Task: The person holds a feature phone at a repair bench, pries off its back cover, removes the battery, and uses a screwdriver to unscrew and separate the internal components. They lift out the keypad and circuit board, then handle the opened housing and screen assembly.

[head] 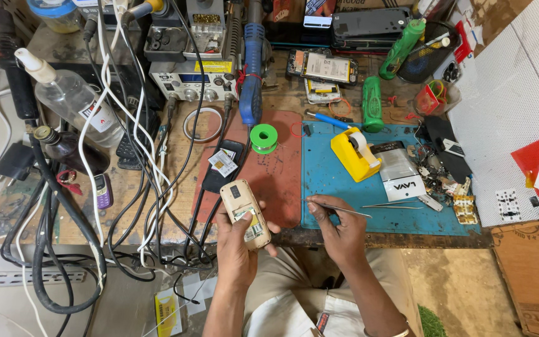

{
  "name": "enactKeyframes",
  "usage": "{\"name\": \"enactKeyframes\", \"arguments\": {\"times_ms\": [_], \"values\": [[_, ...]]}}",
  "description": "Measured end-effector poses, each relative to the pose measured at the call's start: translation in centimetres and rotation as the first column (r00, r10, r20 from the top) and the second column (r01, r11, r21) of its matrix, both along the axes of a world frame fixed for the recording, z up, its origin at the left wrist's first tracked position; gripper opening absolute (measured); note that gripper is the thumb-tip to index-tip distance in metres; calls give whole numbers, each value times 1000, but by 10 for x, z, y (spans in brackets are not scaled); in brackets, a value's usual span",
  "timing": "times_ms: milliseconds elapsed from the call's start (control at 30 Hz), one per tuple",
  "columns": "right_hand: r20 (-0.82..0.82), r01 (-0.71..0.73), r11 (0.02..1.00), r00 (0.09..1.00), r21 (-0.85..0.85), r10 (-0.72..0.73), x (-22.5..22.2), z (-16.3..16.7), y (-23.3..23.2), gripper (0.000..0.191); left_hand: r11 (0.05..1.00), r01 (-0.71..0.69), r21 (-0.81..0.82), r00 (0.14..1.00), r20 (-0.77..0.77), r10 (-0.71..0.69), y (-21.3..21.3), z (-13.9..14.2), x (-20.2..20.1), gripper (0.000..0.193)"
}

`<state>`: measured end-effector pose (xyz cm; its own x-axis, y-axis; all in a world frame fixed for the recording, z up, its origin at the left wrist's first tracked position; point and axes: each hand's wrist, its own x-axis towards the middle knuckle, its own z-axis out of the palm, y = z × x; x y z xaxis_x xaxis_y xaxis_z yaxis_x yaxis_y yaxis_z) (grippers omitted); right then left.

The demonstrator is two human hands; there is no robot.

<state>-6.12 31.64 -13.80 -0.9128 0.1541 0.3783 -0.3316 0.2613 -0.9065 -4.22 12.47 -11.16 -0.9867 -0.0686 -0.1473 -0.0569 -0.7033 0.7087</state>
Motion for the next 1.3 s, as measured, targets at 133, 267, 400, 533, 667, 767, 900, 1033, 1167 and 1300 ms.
{"name": "enactKeyframes", "arguments": {"times_ms": [133,267,400,533,667,767,900,1033,1167,1300], "values": [[0,4,1000,1000,1,-4,0,0,0,15,994,-35,-99,999,-38,32,3,0,0,49],[0,-5,1000,1000,10,5,0,0,1,15,994,-40,-98,999,-29,37,4,-4,1,53],[-5,1,1000,1000,26,-1,1,1,0,16,994,-44,-97,998,-40,41,3,-8,0,52],[-19,8,999,1000,39,-7,0,1,0,15,995,-43,-95,998,-53,38,2,-11,-2,54],[-83,51,995,996,82,-44,1,-1,1,16,997,-7,-82,997,-75,1,1,-12,-3,57],[-65,32,998,998,60,-28,1,-2,3,19,998,9,-68,997,-82,-15,0,-12,-2,59],[17,-71,996,997,-62,72,5,7,0,22,997,17,-76,996,-82,-24,3,-11,-2,60],[-160,-97,985,980,143,120,17,27,-19,13,999,35,-40,994,-103,-39,4,-12,0,54],[-80,-273,955,956,113,282,17,49,-42,19,999,32,7,996,-88,-31,3,-16,1,58],[-227,-180,866,922,466,313,9,64,-55,30,999,43,1,995,-94,-43,2,-20,2,63]]}}
